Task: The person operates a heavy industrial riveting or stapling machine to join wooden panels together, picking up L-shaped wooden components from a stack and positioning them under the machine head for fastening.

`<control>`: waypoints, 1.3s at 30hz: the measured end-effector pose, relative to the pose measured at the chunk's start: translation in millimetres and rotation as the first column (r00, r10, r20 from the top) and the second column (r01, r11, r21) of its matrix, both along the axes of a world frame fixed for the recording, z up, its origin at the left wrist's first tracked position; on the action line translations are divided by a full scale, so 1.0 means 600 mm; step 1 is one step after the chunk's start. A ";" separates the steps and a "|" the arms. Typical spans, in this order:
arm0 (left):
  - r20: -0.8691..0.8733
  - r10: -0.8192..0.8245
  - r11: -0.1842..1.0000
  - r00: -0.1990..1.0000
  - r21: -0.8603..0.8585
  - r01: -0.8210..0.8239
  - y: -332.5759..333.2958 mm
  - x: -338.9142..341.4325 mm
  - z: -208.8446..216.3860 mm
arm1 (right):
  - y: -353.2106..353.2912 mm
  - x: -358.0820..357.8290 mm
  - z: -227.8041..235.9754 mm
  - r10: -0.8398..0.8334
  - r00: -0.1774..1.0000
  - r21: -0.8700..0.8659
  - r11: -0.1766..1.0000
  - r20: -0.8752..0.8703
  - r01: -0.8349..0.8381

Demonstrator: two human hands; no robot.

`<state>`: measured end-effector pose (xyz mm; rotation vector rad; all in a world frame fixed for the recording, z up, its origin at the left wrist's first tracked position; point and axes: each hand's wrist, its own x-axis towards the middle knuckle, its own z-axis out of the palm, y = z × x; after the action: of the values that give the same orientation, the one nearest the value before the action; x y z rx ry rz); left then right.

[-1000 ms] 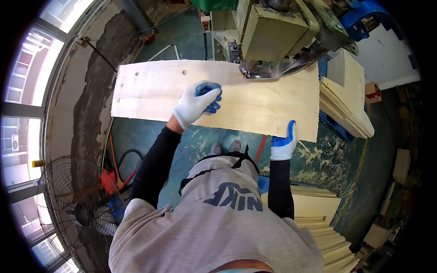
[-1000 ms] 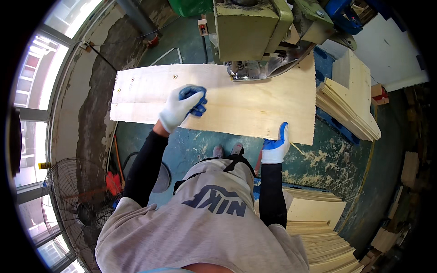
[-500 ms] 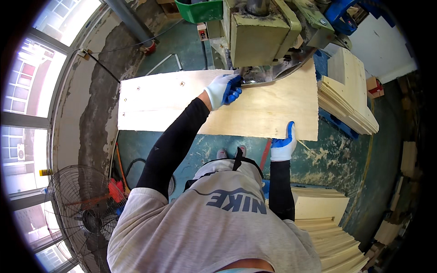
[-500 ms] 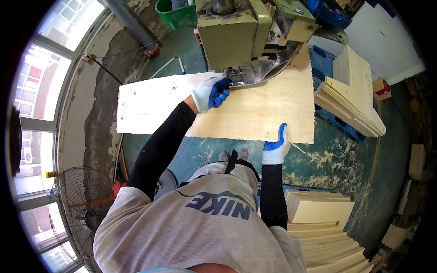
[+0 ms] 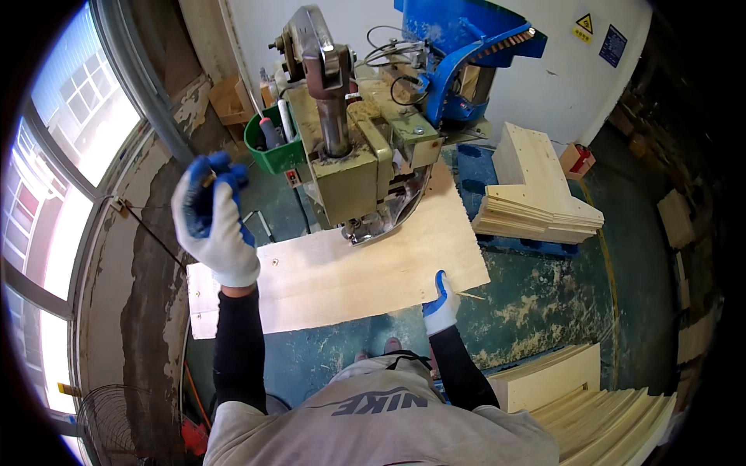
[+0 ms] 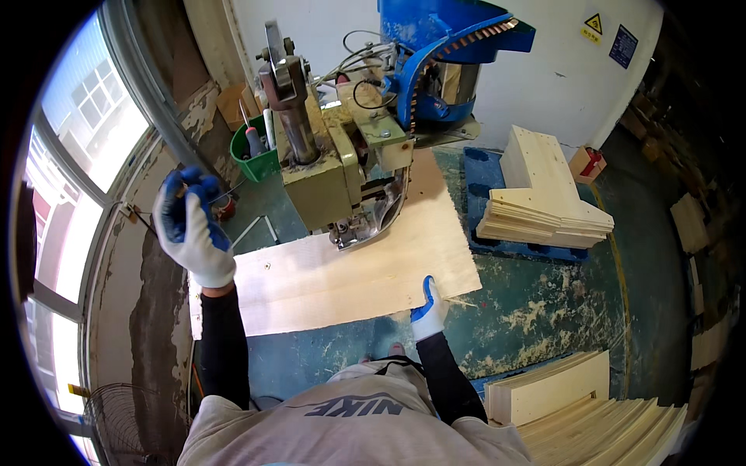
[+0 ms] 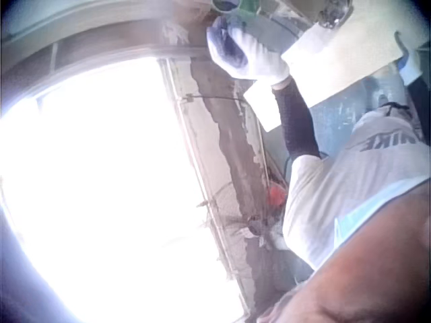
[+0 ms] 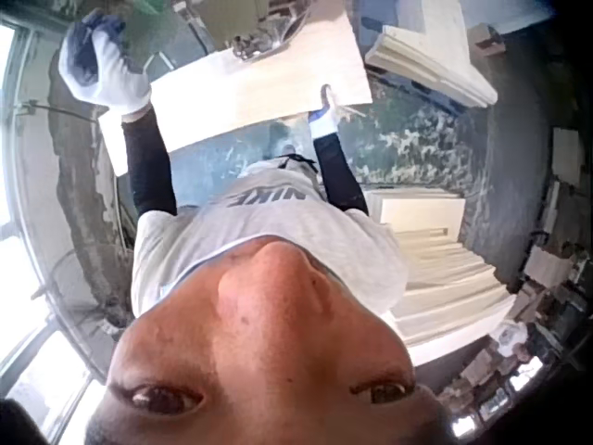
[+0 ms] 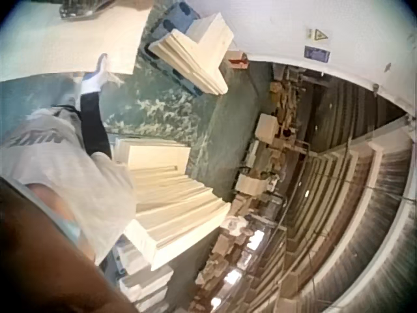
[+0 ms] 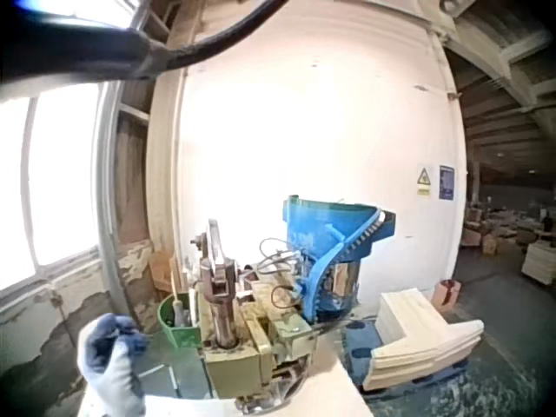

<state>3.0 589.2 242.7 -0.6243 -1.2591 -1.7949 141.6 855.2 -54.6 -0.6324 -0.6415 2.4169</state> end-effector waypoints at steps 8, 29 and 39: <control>-0.347 -0.343 0.855 0.873 -0.500 0.137 0.130 -0.062 0.431 | -0.024 -0.014 -0.009 0.009 1.000 -0.097 0.995 -0.015 -0.011; 0.527 -0.850 0.490 0.007 0.786 0.377 -0.094 0.281 -0.501 | -0.018 0.016 0.022 0.093 0.983 0.061 0.993 0.157 -0.103; 0.517 -0.854 0.520 0.053 0.845 0.127 -0.018 0.166 -0.477 | -0.005 -0.001 0.016 0.165 0.978 -0.007 0.986 0.130 -0.166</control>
<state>102.6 578.2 -43.6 0.7031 -0.9089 -3.3667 141.1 852.2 -45.1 -0.7677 -0.7801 2.5423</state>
